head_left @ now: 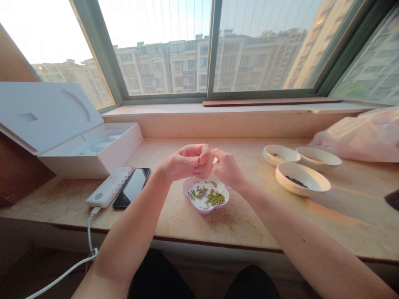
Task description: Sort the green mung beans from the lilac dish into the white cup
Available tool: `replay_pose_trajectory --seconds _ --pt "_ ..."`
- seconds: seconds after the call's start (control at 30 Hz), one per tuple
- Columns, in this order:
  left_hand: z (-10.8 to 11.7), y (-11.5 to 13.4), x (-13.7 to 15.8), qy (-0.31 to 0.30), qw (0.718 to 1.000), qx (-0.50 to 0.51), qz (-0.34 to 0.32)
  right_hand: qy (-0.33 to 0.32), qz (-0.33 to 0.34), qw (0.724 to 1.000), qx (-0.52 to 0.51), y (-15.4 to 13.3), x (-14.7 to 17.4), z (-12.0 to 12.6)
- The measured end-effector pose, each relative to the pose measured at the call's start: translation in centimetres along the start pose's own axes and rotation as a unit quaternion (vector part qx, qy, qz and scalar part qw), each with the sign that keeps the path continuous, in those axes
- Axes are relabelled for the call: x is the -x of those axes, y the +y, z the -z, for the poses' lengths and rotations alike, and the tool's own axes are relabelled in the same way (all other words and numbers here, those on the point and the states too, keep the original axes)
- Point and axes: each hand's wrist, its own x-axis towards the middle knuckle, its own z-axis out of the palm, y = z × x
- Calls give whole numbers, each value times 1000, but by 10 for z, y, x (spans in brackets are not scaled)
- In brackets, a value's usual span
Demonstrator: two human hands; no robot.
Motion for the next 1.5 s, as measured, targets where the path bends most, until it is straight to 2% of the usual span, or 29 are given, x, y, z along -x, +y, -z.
replay_pose_trajectory --seconds 0.13,0.33,0.43,0.53,0.7,0.83,0.97,1.1,1.23,1.5 --pt "2 0 1 42 999 -25 -17 -89 20 996 10 -2 4 -1" --pt "2 -2 1 14 999 -20 -33 -253 83 963 31 -2 10 -4" --pt "2 -2 1 2 999 -10 -44 -314 87 945 26 -3 13 -4" --pt "3 -3 1 16 999 -21 -34 -351 85 932 45 -6 15 -2" --pt "3 -4 0 29 999 -33 -21 -366 85 924 77 -6 16 -3" --pt "3 -4 -1 -9 999 -6 -52 -370 84 924 51 0 16 -6" --pt "0 -3 -2 -30 997 50 -41 -373 68 925 23 8 16 -11" --pt "-4 -2 -3 -73 990 107 -57 -367 51 929 6 11 16 -15" --pt "-6 -1 -3 -83 987 122 -58 -364 52 930 -1 11 16 -16" --pt "-6 -2 -4 -78 988 119 -57 -363 73 926 74 4 18 -13"
